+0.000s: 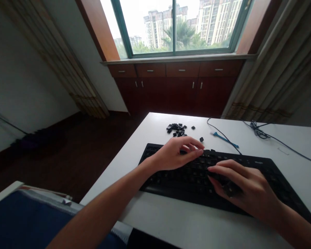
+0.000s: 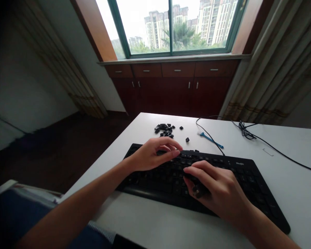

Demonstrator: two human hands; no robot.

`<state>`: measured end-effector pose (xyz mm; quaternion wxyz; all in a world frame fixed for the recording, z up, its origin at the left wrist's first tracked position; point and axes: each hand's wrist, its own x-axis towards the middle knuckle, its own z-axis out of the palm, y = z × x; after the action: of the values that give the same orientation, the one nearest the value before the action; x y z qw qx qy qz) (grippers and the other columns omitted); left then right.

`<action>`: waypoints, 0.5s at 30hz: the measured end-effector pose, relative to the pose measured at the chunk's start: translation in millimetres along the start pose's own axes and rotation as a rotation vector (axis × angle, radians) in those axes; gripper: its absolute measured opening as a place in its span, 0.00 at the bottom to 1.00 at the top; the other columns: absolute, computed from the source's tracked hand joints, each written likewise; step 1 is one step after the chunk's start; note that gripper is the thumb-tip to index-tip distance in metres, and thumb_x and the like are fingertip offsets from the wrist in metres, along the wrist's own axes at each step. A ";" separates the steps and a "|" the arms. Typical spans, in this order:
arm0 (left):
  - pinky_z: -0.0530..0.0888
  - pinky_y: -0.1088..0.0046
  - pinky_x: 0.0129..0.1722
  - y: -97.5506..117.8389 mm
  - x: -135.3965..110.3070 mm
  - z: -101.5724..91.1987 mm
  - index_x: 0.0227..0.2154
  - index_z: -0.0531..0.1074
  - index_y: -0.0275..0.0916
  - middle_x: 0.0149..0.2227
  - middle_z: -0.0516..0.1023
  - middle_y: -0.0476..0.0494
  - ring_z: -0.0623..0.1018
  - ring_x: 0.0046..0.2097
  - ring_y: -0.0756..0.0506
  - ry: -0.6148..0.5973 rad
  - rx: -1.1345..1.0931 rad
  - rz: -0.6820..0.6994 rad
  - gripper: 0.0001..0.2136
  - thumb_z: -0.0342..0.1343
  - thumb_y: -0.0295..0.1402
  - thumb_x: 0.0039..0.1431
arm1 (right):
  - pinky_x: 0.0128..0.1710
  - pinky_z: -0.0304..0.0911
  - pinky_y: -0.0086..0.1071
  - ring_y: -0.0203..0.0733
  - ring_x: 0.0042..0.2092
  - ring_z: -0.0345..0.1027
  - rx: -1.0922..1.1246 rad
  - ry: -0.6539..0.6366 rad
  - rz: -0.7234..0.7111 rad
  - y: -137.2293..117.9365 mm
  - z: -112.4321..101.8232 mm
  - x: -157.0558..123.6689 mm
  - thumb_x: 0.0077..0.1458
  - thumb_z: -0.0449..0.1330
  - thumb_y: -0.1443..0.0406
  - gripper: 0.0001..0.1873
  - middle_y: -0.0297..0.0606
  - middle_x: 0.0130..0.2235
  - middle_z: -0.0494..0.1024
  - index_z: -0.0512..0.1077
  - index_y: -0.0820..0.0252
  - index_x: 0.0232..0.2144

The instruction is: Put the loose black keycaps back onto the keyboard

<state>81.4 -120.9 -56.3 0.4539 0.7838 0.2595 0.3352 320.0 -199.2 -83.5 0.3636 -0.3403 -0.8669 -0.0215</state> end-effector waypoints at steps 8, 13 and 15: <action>0.72 0.76 0.33 -61.7 -2.7 -88.0 0.41 0.76 0.38 0.36 0.81 0.45 0.77 0.33 0.50 0.538 0.669 -0.038 0.13 0.53 0.41 0.65 | 0.33 0.73 0.29 0.40 0.37 0.78 0.040 -0.148 -0.159 0.2 4.5 -7.3 0.58 0.61 0.72 0.18 0.44 0.44 0.80 0.73 0.60 0.52; 0.70 0.74 0.35 -93.0 -10.1 -97.4 0.37 0.76 0.39 0.29 0.78 0.48 0.74 0.29 0.50 0.650 0.779 -0.155 0.13 0.52 0.42 0.65 | 0.38 0.75 0.28 0.43 0.43 0.80 0.019 -0.244 -0.189 3.1 1.6 -9.2 0.55 0.53 0.76 0.27 0.44 0.48 0.80 0.74 0.57 0.55; 0.70 0.74 0.34 -97.9 -12.8 -95.8 0.37 0.77 0.40 0.28 0.79 0.49 0.75 0.28 0.50 0.637 0.774 -0.177 0.12 0.53 0.42 0.64 | 0.39 0.76 0.29 0.44 0.44 0.80 -0.015 -0.253 -0.185 6.4 0.8 -14.0 0.51 0.52 0.78 0.31 0.42 0.50 0.80 0.74 0.55 0.55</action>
<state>-9.8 -34.1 -112.0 0.0551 0.7284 0.5557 0.3970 330.5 -202.1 -94.4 0.2454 -0.2615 -0.9333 -0.0181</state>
